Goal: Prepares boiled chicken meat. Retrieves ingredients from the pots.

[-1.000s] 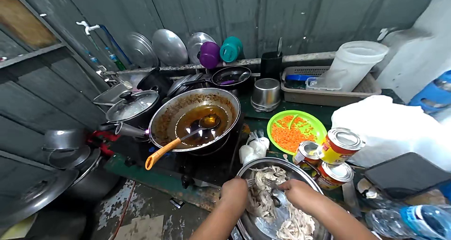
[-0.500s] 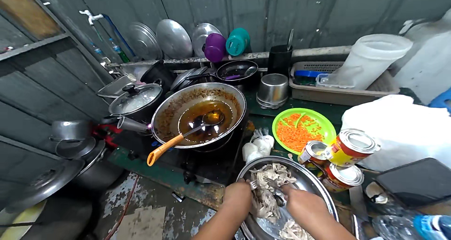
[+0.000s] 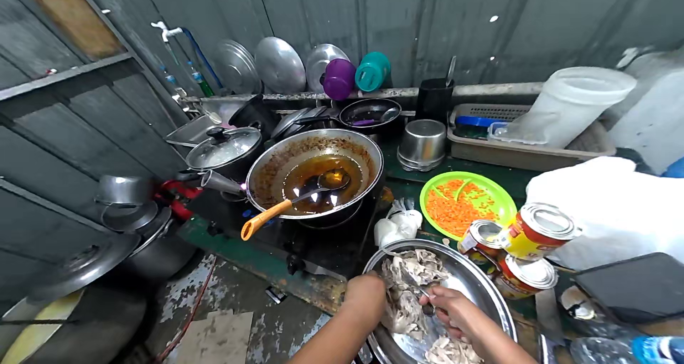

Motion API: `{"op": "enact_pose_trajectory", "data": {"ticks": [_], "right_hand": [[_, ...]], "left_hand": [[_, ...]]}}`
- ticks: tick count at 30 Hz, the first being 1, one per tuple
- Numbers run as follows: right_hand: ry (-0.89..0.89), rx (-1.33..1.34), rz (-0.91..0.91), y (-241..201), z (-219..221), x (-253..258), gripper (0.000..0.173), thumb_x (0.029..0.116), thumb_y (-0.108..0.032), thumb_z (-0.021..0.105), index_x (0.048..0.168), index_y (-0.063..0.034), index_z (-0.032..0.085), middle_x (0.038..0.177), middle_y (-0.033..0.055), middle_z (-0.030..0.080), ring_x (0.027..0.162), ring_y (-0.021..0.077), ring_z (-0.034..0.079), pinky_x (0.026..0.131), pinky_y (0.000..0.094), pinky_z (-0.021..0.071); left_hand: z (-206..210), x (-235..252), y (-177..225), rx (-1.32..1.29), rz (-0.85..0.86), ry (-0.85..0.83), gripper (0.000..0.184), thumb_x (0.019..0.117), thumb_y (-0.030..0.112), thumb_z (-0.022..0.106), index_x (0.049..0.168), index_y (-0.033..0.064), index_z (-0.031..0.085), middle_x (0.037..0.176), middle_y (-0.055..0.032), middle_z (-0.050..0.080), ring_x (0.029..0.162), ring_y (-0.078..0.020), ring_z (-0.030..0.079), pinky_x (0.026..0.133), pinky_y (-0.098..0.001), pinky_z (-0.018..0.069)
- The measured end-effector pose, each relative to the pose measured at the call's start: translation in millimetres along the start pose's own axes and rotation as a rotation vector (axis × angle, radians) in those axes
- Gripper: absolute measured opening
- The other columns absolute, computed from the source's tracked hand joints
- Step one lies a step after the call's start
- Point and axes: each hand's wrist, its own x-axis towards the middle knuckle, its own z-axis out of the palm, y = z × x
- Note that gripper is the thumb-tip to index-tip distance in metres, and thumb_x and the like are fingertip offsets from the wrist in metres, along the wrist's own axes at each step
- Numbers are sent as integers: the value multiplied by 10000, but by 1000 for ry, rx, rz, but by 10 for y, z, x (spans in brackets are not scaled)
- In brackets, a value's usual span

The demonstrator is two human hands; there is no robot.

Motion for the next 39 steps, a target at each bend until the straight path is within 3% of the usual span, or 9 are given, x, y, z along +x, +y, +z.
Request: {"op": "enact_pose_trajectory", "data": {"ticks": [7, 11, 17, 20, 22, 24, 26, 32, 39], "right_hand": [[-11, 78, -146, 275, -179, -129, 291, 1069, -74, 370, 1126, -37, 652, 575, -52, 361, 408, 48, 300, 394, 208, 274], [28, 194, -234, 189, -226, -231, 321, 1082, -126, 320, 1158, -67, 626, 575, -80, 341, 390, 23, 275, 366, 188, 263], [29, -158, -279, -189, -530, -551, 285, 1043, -109, 403, 1152, -67, 663, 582, -54, 415, 415, 47, 352, 412, 214, 325], [38, -548, -222, -98, -630, -618, 281, 1061, -127, 446, 1212, -63, 674, 858, 87, 608, 656, 177, 526, 629, 380, 459], [76, -766, -123, -116, -496, -581, 348, 1061, -156, 459, 1340, -100, 658, 1202, 193, 693, 1063, 341, 669, 934, 577, 511], [140, -941, -4, -270, -270, -529, 410, 1053, -187, 445, 1425, -168, 616, 1346, 194, 659, 1265, 390, 619, 1038, 650, 466], [182, -1079, 79, -478, -49, -487, 409, 1029, -191, 457, 1396, -166, 634, 1354, 189, 656, 1276, 401, 612, 1005, 662, 479], [140, -1321, 229, -1017, 389, -538, 318, 976, -162, 552, 1223, 4, 664, 1317, 238, 651, 1234, 425, 628, 948, 648, 509], [121, -1331, 271, -1144, 554, -335, 374, 993, -208, 562, 1256, 48, 632, 1350, 252, 628, 1261, 421, 613, 973, 654, 498]], "left_hand": [[-44, -4, 20, 10, -7, -25, 337, 959, -12, 550, 1280, 11, 651, 1388, -201, 590, 1188, -417, 635, 900, -610, 554], [-47, 13, 45, 3, -11, -16, 312, 947, -19, 562, 1244, -7, 657, 1374, -206, 597, 1175, -424, 640, 888, -613, 558], [-104, -30, 2, -52, -14, -38, 295, 962, 33, 579, 1241, -3, 667, 1371, -217, 604, 1202, -434, 627, 918, -645, 539], [-141, -114, -82, -87, -35, -12, 271, 1015, 129, 539, 1217, 11, 676, 1348, -208, 624, 1201, -415, 638, 924, -633, 539], [-139, -148, -124, -80, -46, 9, 276, 1031, 142, 509, 1217, 23, 673, 1345, -194, 626, 1197, -399, 645, 921, -620, 547], [-152, -146, -118, -60, -51, 37, 279, 1037, 124, 485, 1221, 27, 671, 1345, -184, 628, 1185, -391, 655, 911, -604, 558], [-174, -133, -105, -37, -44, 42, 282, 1036, 89, 472, 1231, 18, 664, 1348, -186, 623, 1180, -389, 656, 906, -591, 562], [-144, -62, -25, -24, -3, 4, 281, 957, 20, 566, 1214, 5, 679, 1332, -201, 631, 1174, -405, 650, 901, -604, 559], [-55, -67, -24, -58, 31, 7, 281, 962, 34, 574, 1224, -5, 668, 1358, -199, 611, 1167, -411, 650, 904, -605, 560]]}}
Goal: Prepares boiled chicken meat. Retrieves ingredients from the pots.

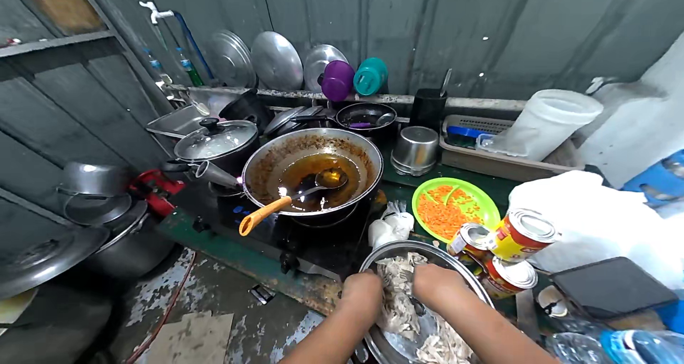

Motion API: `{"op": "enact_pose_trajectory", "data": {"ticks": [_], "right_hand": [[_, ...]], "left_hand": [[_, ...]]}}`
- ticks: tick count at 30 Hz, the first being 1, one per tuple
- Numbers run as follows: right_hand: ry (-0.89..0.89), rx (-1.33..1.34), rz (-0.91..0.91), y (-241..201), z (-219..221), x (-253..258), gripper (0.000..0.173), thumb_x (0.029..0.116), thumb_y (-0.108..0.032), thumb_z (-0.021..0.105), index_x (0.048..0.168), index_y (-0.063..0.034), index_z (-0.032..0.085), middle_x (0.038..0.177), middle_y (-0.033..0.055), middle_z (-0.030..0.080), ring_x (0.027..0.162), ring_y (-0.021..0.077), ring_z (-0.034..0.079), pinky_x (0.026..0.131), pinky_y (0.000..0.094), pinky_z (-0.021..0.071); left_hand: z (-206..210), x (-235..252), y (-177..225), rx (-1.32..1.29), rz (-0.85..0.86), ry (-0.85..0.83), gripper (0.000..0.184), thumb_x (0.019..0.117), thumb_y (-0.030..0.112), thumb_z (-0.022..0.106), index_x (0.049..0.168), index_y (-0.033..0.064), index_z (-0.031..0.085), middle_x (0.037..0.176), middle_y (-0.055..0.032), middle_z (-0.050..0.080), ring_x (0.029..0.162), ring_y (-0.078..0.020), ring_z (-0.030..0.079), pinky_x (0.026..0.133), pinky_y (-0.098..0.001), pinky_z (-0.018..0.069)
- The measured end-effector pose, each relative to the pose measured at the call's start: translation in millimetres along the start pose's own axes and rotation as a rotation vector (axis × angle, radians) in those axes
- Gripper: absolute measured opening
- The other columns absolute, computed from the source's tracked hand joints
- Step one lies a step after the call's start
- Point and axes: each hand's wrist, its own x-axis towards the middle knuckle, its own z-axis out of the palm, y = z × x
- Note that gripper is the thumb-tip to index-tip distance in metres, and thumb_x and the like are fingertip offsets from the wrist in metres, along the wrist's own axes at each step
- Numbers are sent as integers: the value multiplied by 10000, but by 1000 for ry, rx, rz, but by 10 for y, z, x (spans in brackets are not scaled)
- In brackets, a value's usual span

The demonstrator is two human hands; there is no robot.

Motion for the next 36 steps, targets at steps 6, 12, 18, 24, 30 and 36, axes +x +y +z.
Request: {"op": "enact_pose_trajectory", "data": {"ticks": [6, 12, 18, 24, 30, 36], "right_hand": [[21, 120, -19, 37, 152, 203, 375, 989, -223, 557, 1284, -9, 642, 1363, 229, 631, 1267, 410, 615, 984, 653, 499], [61, 505, -166, 289, 546, 690, 388, 997, -234, 601, 1306, -4, 646, 1353, 252, 625, 1290, 397, 590, 1066, 624, 458], [-70, 1326, -214, 331, 882, 727, 253, 1096, -148, 395, 1170, -60, 620, 619, -39, 369, 445, 67, 310, 421, 232, 286], [-48, 1621, -298, 436, 1172, 660, 288, 1108, -151, 363, 1122, -51, 633, 573, -65, 350, 398, 31, 252, 378, 193, 235], [151, 1707, -449, 679, 1005, 472, 351, 1111, -169, 278, 1153, -55, 608, 523, -90, 290, 368, 21, 249, 356, 191, 249], [130, 1051, -433, 1184, 670, 104, 291, 1079, -114, 379, 1145, -46, 654, 579, -22, 417, 418, 72, 357, 415, 239, 332]], "left_hand": [[36, -83, 26, 10, 23, -20, 294, 965, 13, 559, 1244, -20, 644, 1354, -209, 611, 1166, -420, 650, 911, -612, 554], [46, -99, 49, 34, 36, -27, 266, 969, -15, 545, 1212, -54, 646, 1347, -235, 607, 1169, -432, 643, 906, -619, 549], [43, -117, 40, 63, 13, -36, 279, 974, -22, 538, 1234, -49, 634, 1350, -237, 605, 1178, -439, 636, 903, -623, 545], [54, -113, 135, 65, -38, -57, 300, 968, -52, 530, 1255, -65, 619, 1364, -256, 594, 1181, -456, 630, 893, -631, 546], [52, -109, 148, 77, -10, -68, 283, 954, -45, 564, 1225, -60, 644, 1352, -258, 601, 1172, -456, 632, 888, -631, 548], [7, -135, 101, 40, -14, -51, 281, 953, -9, 588, 1224, -61, 643, 1329, -257, 621, 1178, -463, 631, 895, -646, 536]]}}
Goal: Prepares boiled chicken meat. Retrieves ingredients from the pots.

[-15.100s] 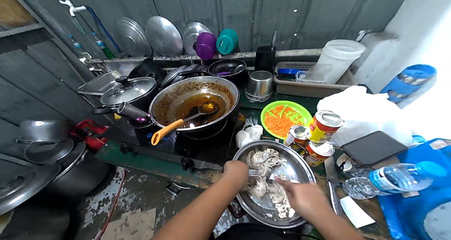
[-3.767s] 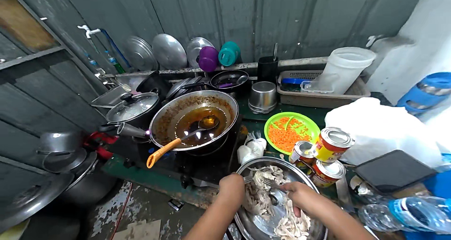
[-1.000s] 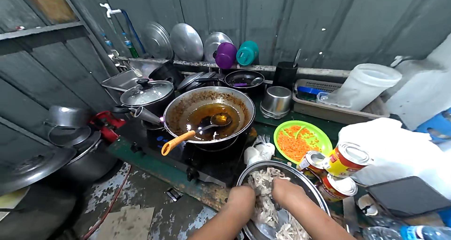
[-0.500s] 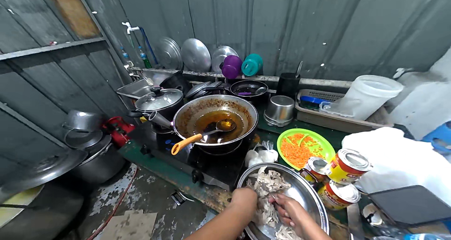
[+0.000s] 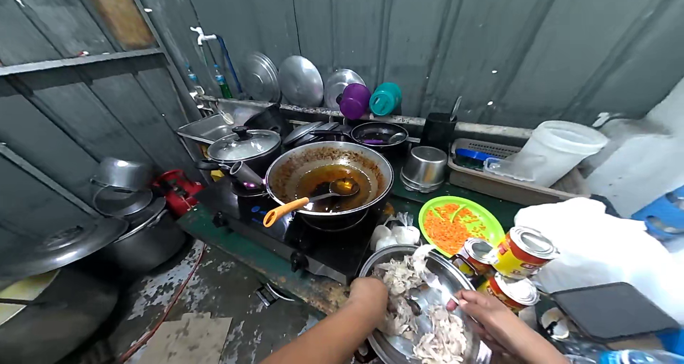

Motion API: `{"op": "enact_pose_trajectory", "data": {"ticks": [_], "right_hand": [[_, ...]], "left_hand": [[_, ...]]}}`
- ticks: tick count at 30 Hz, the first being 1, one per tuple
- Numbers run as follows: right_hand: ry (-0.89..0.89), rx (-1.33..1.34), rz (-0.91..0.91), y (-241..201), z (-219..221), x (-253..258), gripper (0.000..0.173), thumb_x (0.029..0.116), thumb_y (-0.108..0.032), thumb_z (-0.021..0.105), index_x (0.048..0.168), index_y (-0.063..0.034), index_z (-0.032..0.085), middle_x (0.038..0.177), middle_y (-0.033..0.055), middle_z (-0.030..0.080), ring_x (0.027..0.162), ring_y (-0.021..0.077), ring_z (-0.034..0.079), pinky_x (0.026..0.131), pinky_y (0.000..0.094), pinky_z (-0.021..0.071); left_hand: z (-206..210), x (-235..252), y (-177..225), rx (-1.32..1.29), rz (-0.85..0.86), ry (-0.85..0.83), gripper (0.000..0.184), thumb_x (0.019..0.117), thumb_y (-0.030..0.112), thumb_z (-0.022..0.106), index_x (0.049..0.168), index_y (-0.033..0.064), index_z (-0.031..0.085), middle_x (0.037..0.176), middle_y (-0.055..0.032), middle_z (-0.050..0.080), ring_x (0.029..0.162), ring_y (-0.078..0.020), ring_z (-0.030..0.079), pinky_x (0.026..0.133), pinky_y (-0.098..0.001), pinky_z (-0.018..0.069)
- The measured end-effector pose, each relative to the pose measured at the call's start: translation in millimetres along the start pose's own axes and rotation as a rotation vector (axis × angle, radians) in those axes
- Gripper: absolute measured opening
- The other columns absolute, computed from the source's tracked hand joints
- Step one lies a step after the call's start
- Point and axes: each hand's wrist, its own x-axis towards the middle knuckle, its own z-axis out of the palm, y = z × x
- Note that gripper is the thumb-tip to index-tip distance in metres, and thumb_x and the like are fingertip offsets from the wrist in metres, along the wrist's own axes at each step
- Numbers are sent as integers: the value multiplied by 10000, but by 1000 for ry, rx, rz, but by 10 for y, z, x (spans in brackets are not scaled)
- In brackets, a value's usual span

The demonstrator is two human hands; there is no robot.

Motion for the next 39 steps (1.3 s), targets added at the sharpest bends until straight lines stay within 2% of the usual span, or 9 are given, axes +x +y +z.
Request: {"op": "enact_pose_trajectory", "data": {"ticks": [2, 4, 9, 15, 19, 23, 26, 30, 39], "right_hand": [[-27, -330, 21, 96, -69, -112, 294, 1076, -135, 426, 1176, -40, 685, 832, 105, 607, 667, 199, 536, 647, 403, 464], [-48, -463, 54, 160, -75, -236, 338, 1065, -140, 425, 1233, -26, 695, 1133, 227, 695, 1028, 360, 660, 920, 583, 494], [-84, -558, 177, 273, 28, -315, 370, 1030, -157, 467, 1320, -70, 680, 1268, 225, 682, 1215, 385, 634, 1028, 628, 460], [-72, -566, 303, 61, 135, -350, 357, 1027, -127, 491, 1319, -70, 688, 1309, 217, 666, 1254, 370, 615, 1053, 593, 456], [-66, -630, 357, 16, 151, -495, 383, 1017, -152, 505, 1357, -104, 674, 1331, 204, 668, 1288, 376, 607, 1068, 614, 458], [-80, -595, 306, -57, 180, -701, 393, 1044, -145, 460, 1381, -84, 653, 1321, 225, 667, 1272, 389, 613, 1063, 613, 455], [-44, -594, 299, -59, 50, -815, 420, 1046, -134, 443, 1420, -115, 633, 1338, 204, 667, 1281, 379, 613, 1068, 609, 456], [9, -674, 425, -30, 29, -693, 403, 1023, -166, 481, 1387, -137, 652, 1324, 203, 669, 1263, 396, 618, 1020, 649, 473], [-52, -727, 358, -146, 182, -775, 429, 1030, -179, 458, 1421, -171, 635, 1311, 196, 684, 1239, 408, 636, 989, 661, 485]], "left_hand": [[-19, -13, -30, -21, -6, 15, 285, 956, -11, 578, 1230, -52, 644, 1333, -255, 621, 1182, -461, 631, 896, -651, 537], [-108, -81, -75, -53, -21, 43, 277, 970, 3, 560, 1228, -40, 650, 1336, -249, 620, 1190, -453, 631, 903, -647, 540], [-274, -241, -163, -74, 16, 134, 344, 1032, 113, 476, 1329, 74, 646, 1414, -166, 594, 1222, -393, 635, 937, -618, 545], [-52, -265, 303, 37, 276, 77, 312, 1012, 54, 525, 1293, 45, 659, 1400, -197, 592, 1195, -442, 626, 901, -659, 531], [51, -152, 485, 104, 284, 43, 351, 973, -16, 544, 1310, 16, 638, 1425, -214, 560, 1150, -446, 640, 857, -627, 558], [26, -75, 495, 143, 256, 4, 271, 964, 4, 578, 1219, -34, 662, 1407, -227, 574, 1145, -453, 641, 863, -637, 552], [31, -39, 451, 156, 249, -11, 303, 979, 88, 613, 1273, 36, 664, 1415, -197, 576, 1172, -438, 633, 874, -640, 548], [3, -165, 463, 119, 331, 47, 352, 1032, 99, 503, 1354, 103, 646, 1417, -169, 587, 1187, -416, 639, 887, -629, 549], [67, -56, 448, 169, 255, 1, 322, 971, -7, 549, 1279, -1, 643, 1402, -204, 578, 1168, -431, 636, 872, -614, 557]]}}
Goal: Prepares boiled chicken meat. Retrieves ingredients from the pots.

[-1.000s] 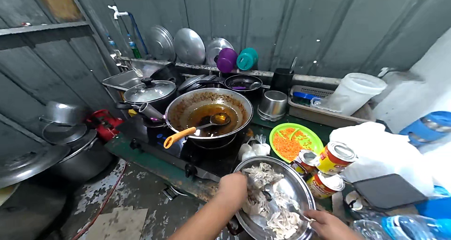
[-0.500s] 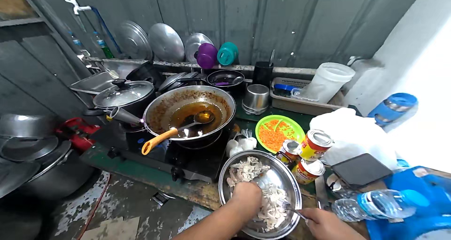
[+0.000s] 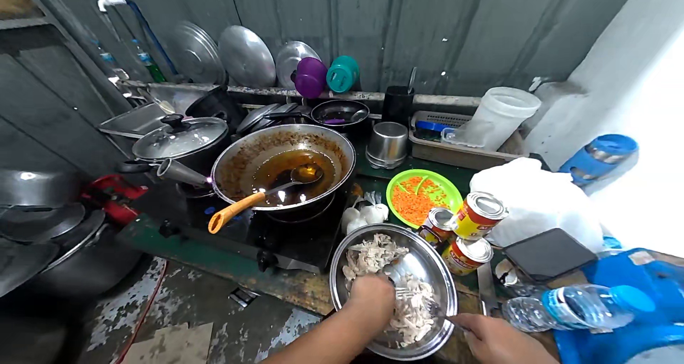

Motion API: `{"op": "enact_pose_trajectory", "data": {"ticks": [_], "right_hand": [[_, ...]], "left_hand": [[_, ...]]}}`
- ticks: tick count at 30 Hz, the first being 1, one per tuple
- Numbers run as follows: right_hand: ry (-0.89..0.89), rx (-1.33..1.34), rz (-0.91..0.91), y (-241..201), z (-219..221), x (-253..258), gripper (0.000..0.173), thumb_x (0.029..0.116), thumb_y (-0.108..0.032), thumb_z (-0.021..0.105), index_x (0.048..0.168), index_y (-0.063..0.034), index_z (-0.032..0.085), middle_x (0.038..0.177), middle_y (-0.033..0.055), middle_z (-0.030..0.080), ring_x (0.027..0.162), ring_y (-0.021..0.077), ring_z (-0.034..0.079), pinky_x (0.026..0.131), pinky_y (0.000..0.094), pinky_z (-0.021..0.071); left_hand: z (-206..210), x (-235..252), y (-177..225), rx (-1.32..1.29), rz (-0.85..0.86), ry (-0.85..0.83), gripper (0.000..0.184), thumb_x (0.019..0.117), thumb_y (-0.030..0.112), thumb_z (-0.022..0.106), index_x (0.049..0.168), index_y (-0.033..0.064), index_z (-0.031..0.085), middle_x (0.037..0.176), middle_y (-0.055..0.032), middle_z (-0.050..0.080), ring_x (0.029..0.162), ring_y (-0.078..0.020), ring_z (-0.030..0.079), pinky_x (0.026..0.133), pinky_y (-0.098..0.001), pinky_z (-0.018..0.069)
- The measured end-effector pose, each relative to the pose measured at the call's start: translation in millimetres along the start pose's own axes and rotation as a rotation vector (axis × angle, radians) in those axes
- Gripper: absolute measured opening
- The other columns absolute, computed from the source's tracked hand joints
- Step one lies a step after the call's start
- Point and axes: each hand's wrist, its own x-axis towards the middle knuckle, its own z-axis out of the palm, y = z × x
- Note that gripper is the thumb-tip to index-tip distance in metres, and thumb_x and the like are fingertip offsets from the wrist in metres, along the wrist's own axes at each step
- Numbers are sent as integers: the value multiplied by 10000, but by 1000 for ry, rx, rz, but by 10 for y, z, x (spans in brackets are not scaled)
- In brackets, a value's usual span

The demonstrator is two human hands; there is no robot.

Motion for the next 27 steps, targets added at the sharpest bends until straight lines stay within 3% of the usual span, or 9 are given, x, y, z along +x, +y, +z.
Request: {"op": "enact_pose_trajectory", "data": {"ticks": [7, 16, 22, 27], "right_hand": [[-29, -84, 108, -31, 6, 156, 406, 1016, -196, 487, 1386, -174, 651, 1339, 176, 672, 1258, 394, 627, 980, 659, 491], [-39, -142, 109, -64, 2, 24, 418, 1022, -204, 474, 1406, -199, 640, 1327, 172, 681, 1242, 394, 640, 963, 649, 506], [25, -145, 93, 36, -50, -134, 430, 1042, -205, 455, 1443, -197, 612, 1309, 206, 684, 1220, 433, 644, 946, 677, 495], [129, -1, -79, -22, 40, -179, 435, 1054, -191, 421, 1445, -144, 606, 1204, 254, 712, 1133, 482, 670, 917, 705, 493]], "left_hand": [[16, -133, 99, -14, 140, 125, 351, 1009, 3, 477, 1309, 67, 647, 1364, -152, 618, 1124, -382, 666, 833, -575, 568], [53, -16, 58, -23, 51, 76, 339, 978, -14, 518, 1287, 35, 648, 1385, -157, 611, 1152, -397, 659, 850, -596, 570], [6, -85, -43, -98, -5, 43, 314, 1016, 115, 530, 1303, 70, 651, 1388, -157, 617, 1202, -399, 640, 906, -627, 543], [136, -79, -137, -365, 53, 61, 300, 1029, 231, 531, 1220, 64, 691, 1256, -188, 683, 1199, -387, 647, 951, -643, 516]]}}
